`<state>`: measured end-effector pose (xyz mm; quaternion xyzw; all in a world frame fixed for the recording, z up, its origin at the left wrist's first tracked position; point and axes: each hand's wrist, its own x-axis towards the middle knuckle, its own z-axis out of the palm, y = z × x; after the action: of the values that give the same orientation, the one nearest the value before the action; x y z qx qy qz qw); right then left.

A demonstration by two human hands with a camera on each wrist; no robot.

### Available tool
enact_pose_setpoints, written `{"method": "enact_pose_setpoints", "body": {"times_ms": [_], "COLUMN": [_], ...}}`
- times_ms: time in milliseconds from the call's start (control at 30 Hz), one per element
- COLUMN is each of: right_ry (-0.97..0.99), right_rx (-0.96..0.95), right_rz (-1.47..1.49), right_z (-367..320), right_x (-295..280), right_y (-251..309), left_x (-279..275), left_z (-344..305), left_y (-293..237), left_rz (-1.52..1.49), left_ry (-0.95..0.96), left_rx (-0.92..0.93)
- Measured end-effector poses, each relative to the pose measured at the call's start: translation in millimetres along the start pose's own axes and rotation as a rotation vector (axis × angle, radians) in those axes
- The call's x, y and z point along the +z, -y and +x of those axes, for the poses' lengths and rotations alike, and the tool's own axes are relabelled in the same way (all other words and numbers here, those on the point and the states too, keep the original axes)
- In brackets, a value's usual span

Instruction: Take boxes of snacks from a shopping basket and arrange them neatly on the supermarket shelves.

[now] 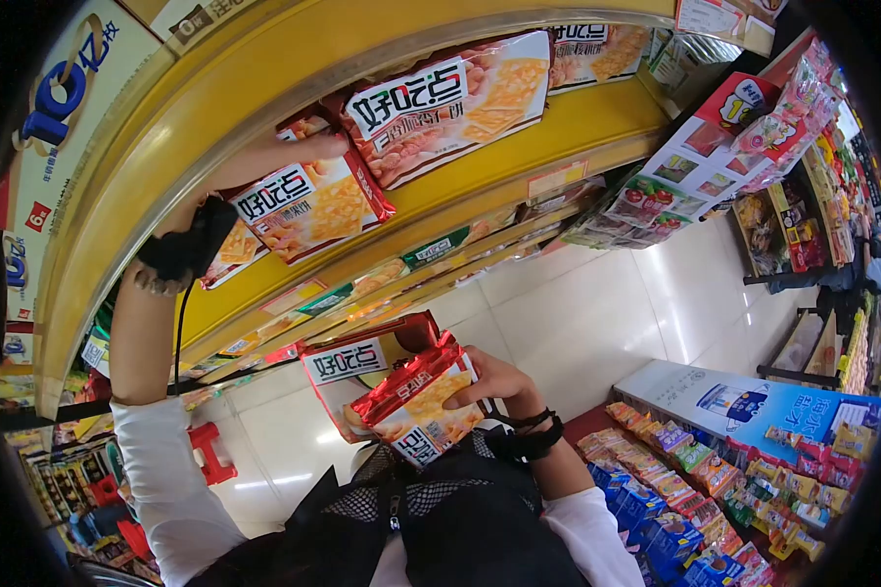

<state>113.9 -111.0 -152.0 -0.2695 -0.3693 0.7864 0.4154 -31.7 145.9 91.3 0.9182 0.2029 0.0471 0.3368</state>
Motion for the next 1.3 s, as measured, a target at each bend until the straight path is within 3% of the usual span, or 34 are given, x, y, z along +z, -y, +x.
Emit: {"method": "enact_pose_setpoints", "body": {"times_ms": [133, 200, 300, 533, 833, 933, 1000, 1067, 1300], "right_ry": [0.011, 0.021, 0.013, 0.005, -0.001, 0.003, 0.002, 0.004, -0.002], "right_rx": [0.002, 0.006, 0.022, 0.057, 0.089, 0.091, 0.091, 0.107, 0.126], "right_rz": [0.006, 0.006, -0.013, 0.017, -0.008, -0.020, -0.024, -0.019, 0.032], "right_z": [-2.0, -1.7, -0.7, 6.1, 7.3, 9.0, 9.4, 9.7, 8.8], "right_x": [-1.2, -1.4, -0.4, 10.1, 10.9, 11.4, 11.9, 12.6, 15.7], "right_y": [2.0, 2.4, 3.0, 0.6, -6.1, -8.8, -9.0, -7.6, -7.9], "left_x": [9.1, 12.0, 17.6, 26.4, 27.5, 27.4, 27.2, 24.6, 5.2], "left_z": [-31.4, -41.8, -41.5, -52.7, -51.6, -53.1, -53.9, -58.8, -145.0], "left_y": [37.3, 63.5, 48.3, 48.4, 66.5, 62.9, 49.8, 53.7, 74.3], "left_rz": [0.235, 0.277, 0.184, 0.229, 0.163, 0.337, 0.122, 0.128, 0.180], "left_ry": [-0.147, -0.127, -0.138, -0.206, -0.146, -0.207, -0.187, -0.199, -0.274], "left_rx": [-0.029, -0.168, -0.253, -0.198, -0.169, -0.115, -0.199, -0.212, -0.309]}}
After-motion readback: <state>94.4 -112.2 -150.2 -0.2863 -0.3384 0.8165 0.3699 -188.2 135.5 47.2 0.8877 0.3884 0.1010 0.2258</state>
